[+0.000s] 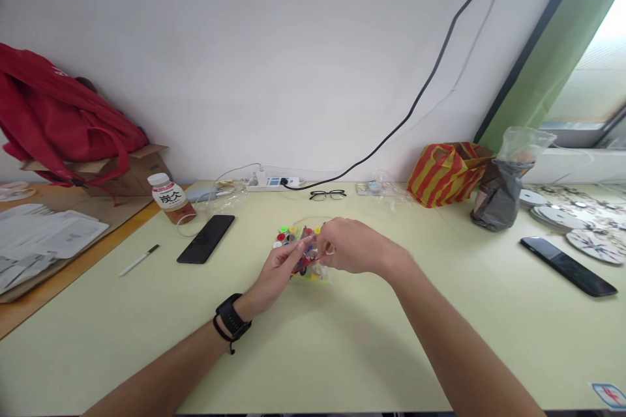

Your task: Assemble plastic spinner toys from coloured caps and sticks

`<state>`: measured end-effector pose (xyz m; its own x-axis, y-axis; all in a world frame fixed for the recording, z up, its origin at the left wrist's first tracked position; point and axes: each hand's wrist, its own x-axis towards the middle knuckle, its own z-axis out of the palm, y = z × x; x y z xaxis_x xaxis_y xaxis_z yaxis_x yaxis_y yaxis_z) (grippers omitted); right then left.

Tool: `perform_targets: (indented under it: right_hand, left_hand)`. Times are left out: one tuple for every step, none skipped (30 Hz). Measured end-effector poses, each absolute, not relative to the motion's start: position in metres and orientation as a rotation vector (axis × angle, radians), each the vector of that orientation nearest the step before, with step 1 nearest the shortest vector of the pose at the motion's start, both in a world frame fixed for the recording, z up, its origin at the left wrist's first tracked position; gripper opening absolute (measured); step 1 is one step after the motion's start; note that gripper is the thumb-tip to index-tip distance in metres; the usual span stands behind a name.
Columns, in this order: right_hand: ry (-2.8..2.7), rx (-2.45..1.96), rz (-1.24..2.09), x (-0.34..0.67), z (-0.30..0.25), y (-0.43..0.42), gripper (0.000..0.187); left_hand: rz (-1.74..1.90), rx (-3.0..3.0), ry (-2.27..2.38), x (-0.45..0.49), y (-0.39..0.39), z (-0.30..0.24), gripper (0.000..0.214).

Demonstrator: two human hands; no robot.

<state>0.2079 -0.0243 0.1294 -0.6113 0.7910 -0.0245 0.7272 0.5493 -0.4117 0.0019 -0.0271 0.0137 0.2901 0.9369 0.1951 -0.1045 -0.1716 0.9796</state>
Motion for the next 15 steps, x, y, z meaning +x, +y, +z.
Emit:
perform_targets:
  right_hand:
    - [-2.595, -1.264, 0.586, 0.2080, 0.1307, -0.0246, 0.011]
    - [-2.578, -1.224, 0.603, 0.2081, 0.1319, -0.0247, 0.012]
    - [-2.561, -1.192, 0.615, 0.2081, 0.1330, -0.0249, 0.013]
    - [-2.551, -1.180, 0.616, 0.2080, 0.1338, -0.0250, 0.014]
    - [-2.553, -1.179, 0.615, 0.2077, 0.1344, -0.0251, 0.014]
    - [-2.565, -1.186, 0.614, 0.2072, 0.1346, -0.0253, 0.015]
    - [-2.579, -1.197, 0.612, 0.2067, 0.1346, -0.0253, 0.016]
    - [-2.591, -1.204, 0.613, 0.2062, 0.1344, -0.0253, 0.017]
    - [-2.603, -1.208, 0.618, 0.2058, 0.1341, -0.0252, 0.018]
    - [-2.613, -1.210, 0.627, 0.2056, 0.1337, -0.0249, 0.018]
    - [-2.620, -1.213, 0.634, 0.2057, 0.1335, -0.0246, 0.017]
    - [-2.626, -1.215, 0.640, 0.2059, 0.1333, -0.0242, 0.016]
    - [-2.633, -1.214, 0.649, 0.2062, 0.1333, -0.0237, 0.015]
    - [-2.644, -1.210, 0.663, 0.2065, 0.1335, -0.0234, 0.014]
    - [-2.658, -1.201, 0.681, 0.2068, 0.1339, -0.0231, 0.013]
  left_hand:
    - [1.154, 1.394, 0.819, 0.0023, -0.0271, 0.0144, 0.044]
    - [1.157, 1.372, 0.808, 0.0026, -0.0271, 0.0150, 0.045]
    - [1.159, 1.350, 0.800, 0.0029, -0.0270, 0.0155, 0.046]
    - [1.156, 1.334, 0.792, 0.0032, -0.0269, 0.0157, 0.046]
    - [1.150, 1.319, 0.788, 0.0034, -0.0268, 0.0157, 0.046]
    - [1.142, 1.306, 0.786, 0.0034, -0.0268, 0.0154, 0.046]
    - [1.135, 1.293, 0.786, 0.0035, -0.0267, 0.0151, 0.046]
    - [1.129, 1.281, 0.787, 0.0034, -0.0267, 0.0146, 0.046]
    - [1.124, 1.269, 0.789, 0.0032, -0.0267, 0.0141, 0.045]
    - [1.120, 1.261, 0.789, 0.0029, -0.0267, 0.0137, 0.045]
    - [1.119, 1.256, 0.789, 0.0025, -0.0265, 0.0135, 0.044]
    - [1.119, 1.254, 0.784, 0.0019, -0.0263, 0.0133, 0.044]
    - [1.120, 1.255, 0.778, 0.0013, -0.0260, 0.0133, 0.044]
    - [1.124, 1.257, 0.770, 0.0007, -0.0257, 0.0133, 0.044]
    - [1.129, 1.260, 0.763, 0.0001, -0.0254, 0.0132, 0.043]
